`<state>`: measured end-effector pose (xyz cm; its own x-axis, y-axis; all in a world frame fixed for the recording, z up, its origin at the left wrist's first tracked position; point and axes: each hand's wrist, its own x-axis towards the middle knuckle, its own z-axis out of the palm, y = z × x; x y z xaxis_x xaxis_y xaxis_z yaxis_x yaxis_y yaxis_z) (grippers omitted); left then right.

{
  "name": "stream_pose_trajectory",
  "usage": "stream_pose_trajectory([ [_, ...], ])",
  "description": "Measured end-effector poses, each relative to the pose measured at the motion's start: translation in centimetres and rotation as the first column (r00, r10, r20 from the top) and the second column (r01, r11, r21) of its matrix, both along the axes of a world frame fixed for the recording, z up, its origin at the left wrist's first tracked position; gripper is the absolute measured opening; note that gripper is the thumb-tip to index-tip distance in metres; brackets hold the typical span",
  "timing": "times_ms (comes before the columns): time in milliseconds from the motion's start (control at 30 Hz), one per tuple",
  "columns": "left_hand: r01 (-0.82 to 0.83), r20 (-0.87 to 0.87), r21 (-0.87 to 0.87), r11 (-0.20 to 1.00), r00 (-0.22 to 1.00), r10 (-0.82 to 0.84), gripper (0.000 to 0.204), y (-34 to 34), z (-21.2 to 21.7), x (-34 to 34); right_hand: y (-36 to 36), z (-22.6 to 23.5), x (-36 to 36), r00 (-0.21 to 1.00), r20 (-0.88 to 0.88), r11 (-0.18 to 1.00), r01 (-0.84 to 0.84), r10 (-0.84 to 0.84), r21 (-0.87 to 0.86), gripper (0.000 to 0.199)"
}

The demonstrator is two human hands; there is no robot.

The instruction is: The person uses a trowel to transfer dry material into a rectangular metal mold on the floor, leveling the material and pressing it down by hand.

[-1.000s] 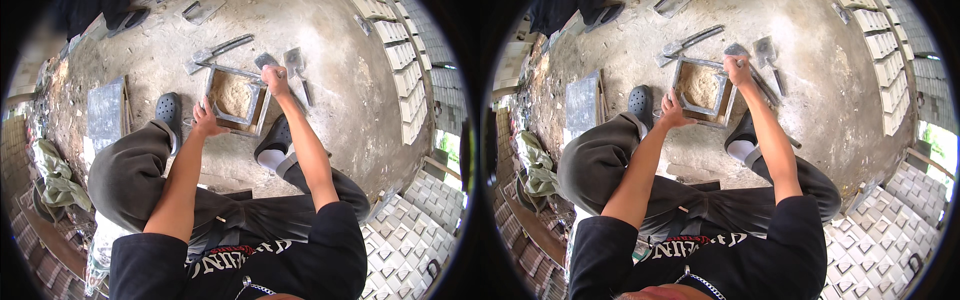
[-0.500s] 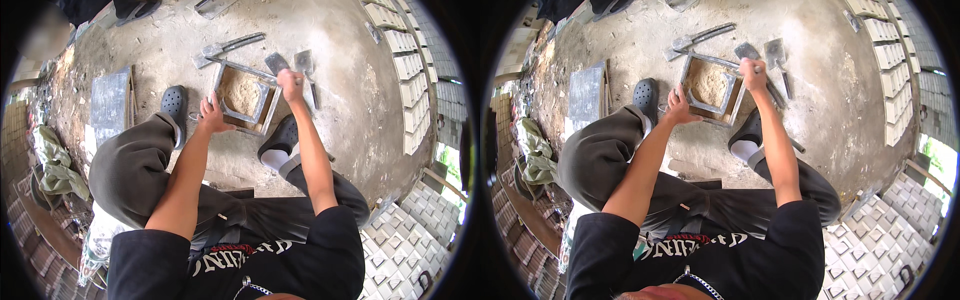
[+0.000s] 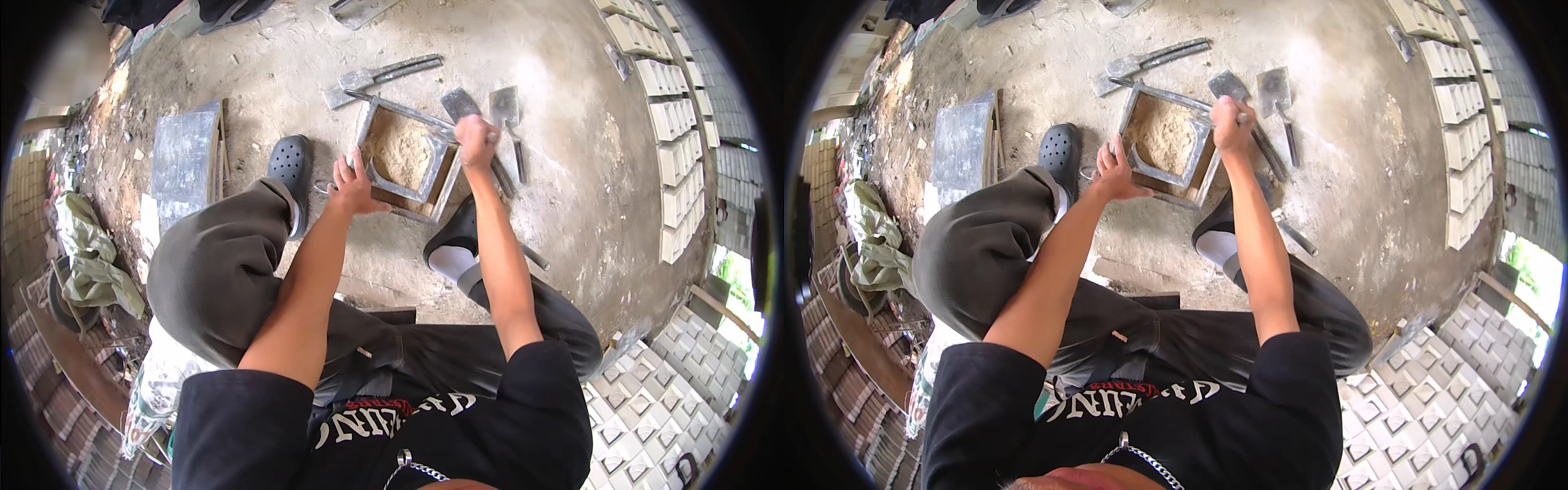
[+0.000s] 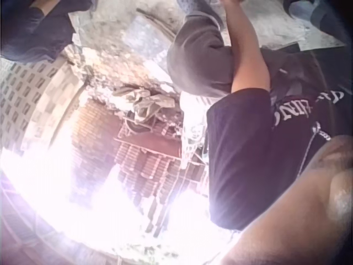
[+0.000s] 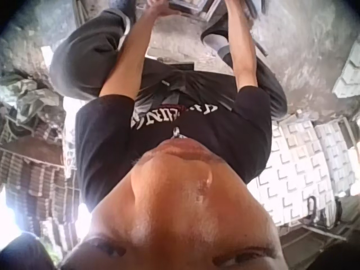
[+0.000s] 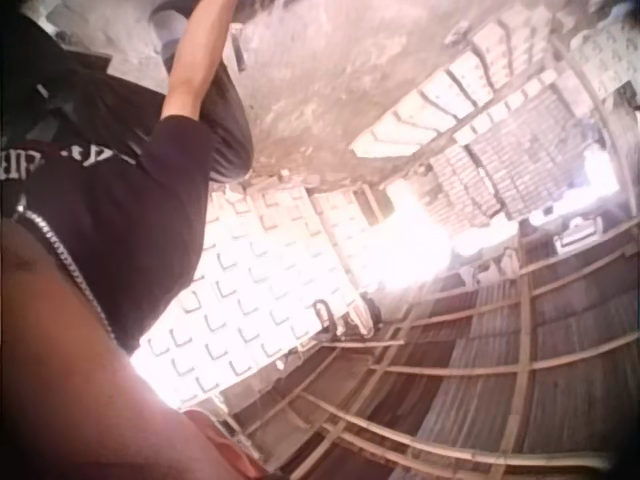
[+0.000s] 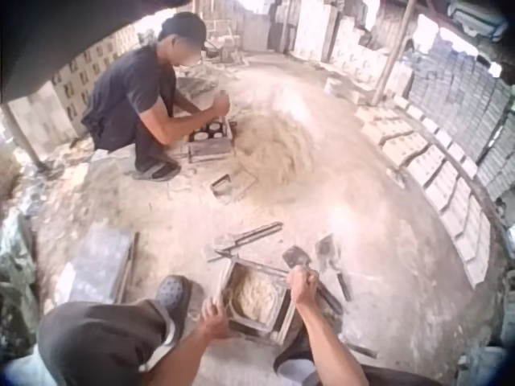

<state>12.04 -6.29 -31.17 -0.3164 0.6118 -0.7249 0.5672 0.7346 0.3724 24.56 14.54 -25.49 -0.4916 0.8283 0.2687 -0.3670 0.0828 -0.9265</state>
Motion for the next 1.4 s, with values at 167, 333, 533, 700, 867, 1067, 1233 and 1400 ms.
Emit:
stream_pose_trajectory([
  [167,-0.004,-0.008,-0.006,1.000,1.000,0.004,0.151,-0.4,0.1,0.3,-1.3,0.7,-0.6,0.989,0.148,0.985,-0.011,-0.015,0.173,0.040],
  [333,0.014,-0.015,0.025,1.000,1.000,-0.014,0.153,-0.4,-0.5,0.1,-1.0,-0.3,-1.7,0.974,0.214,0.992,-0.096,0.076,0.085,0.042],
  [533,-0.003,-0.015,0.017,1.000,1.000,0.003,0.151,0.3,0.4,0.4,0.1,-0.5,-1.7,0.990,0.069,0.992,-0.117,0.120,-0.049,0.044],
  [700,-0.018,-0.029,0.030,0.999,0.999,0.019,0.151,-0.6,0.0,0.3,1.5,3.2,-2.3,0.976,0.197,0.995,-0.088,0.094,-0.039,0.047],
  [867,0.008,-0.035,0.054,0.998,0.999,-0.006,0.152,-0.5,-0.9,0.9,2.9,-0.2,0.7,0.984,0.173,0.968,0.006,0.039,-0.251,0.046],
  [1067,-0.006,-0.028,0.030,1.000,1.000,0.007,0.153,-0.5,-0.4,0.5,2.7,1.6,0.7,0.998,0.056,0.980,0.030,-0.020,-0.197,0.044],
  [1233,-0.026,-0.052,0.109,0.994,0.998,0.032,0.152,-0.8,-1.4,0.4,1.9,2.4,-1.2,0.946,0.311,0.985,-0.039,0.091,-0.169,0.045],
  [1400,0.036,-0.052,0.151,0.988,0.998,-0.029,0.155,-0.8,-1.7,0.4,1.0,-0.6,0.0,0.950,0.305,0.990,-0.101,0.066,0.099,0.042],
])
